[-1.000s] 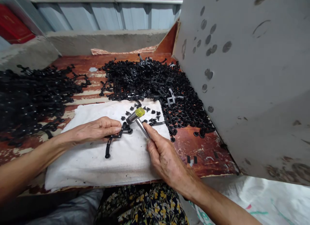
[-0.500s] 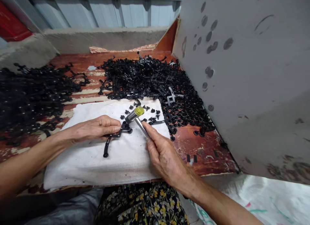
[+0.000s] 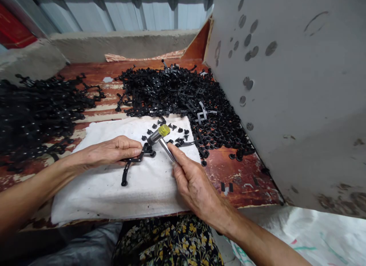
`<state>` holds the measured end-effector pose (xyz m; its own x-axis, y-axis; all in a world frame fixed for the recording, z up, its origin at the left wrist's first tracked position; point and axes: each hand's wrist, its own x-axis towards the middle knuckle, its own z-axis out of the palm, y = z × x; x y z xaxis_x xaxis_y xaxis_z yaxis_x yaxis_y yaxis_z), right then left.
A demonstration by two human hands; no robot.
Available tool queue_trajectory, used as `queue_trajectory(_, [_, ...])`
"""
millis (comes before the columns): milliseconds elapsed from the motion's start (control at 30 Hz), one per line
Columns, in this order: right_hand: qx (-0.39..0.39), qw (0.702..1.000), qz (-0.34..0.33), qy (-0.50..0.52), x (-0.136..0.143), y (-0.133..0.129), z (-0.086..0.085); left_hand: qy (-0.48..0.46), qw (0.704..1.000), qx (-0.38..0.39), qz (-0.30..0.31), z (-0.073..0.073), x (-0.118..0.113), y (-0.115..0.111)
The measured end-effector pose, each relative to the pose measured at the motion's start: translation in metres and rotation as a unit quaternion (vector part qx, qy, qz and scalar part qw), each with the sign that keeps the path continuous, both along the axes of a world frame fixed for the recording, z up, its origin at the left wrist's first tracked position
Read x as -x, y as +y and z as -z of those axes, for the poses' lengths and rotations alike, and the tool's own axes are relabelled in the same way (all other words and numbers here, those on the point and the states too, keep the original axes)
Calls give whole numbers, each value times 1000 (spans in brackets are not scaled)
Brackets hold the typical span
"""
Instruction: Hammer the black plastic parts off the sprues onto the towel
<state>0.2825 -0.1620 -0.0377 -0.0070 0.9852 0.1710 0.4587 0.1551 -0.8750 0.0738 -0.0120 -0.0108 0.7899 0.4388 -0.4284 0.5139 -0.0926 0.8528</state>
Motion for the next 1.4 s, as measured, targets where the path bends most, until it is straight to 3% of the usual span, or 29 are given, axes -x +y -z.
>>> queue_trajectory(333, [-20, 999, -13, -34, 0, 1, 2, -12, 999, 35, -6, 3, 0, 4])
queue_trajectory(533, [-121, 983, -34, -133, -1, 9, 0, 8, 994, 107, -26, 5, 1, 10])
queue_trajectory(700, [-99, 960, -68, -255, -3, 13, -6, 24, 991, 131, -30, 1, -1, 16])
queue_trajectory(867, [-164, 958, -35, -234, -2, 10, -13, 35, 991, 128, -23, -1, -2, 19])
queue_trajectory(1033, [-100, 950, -62, -288, -3, 10, -12, 29, 990, 133, -28, 0, -1, 18])
queue_trajectory(1167, [-150, 964, -22, -220, 0, 7, -13, 19, 992, 125, -23, 0, 0, 17])
queue_trajectory(1300, [-93, 951, -73, -284, 1, 7, -12, 23, 992, 117, -32, 6, 1, 18])
queue_trajectory(1400, [-119, 958, -45, -257, 1, 7, -13, 32, 994, 94, -38, 11, 4, 19])
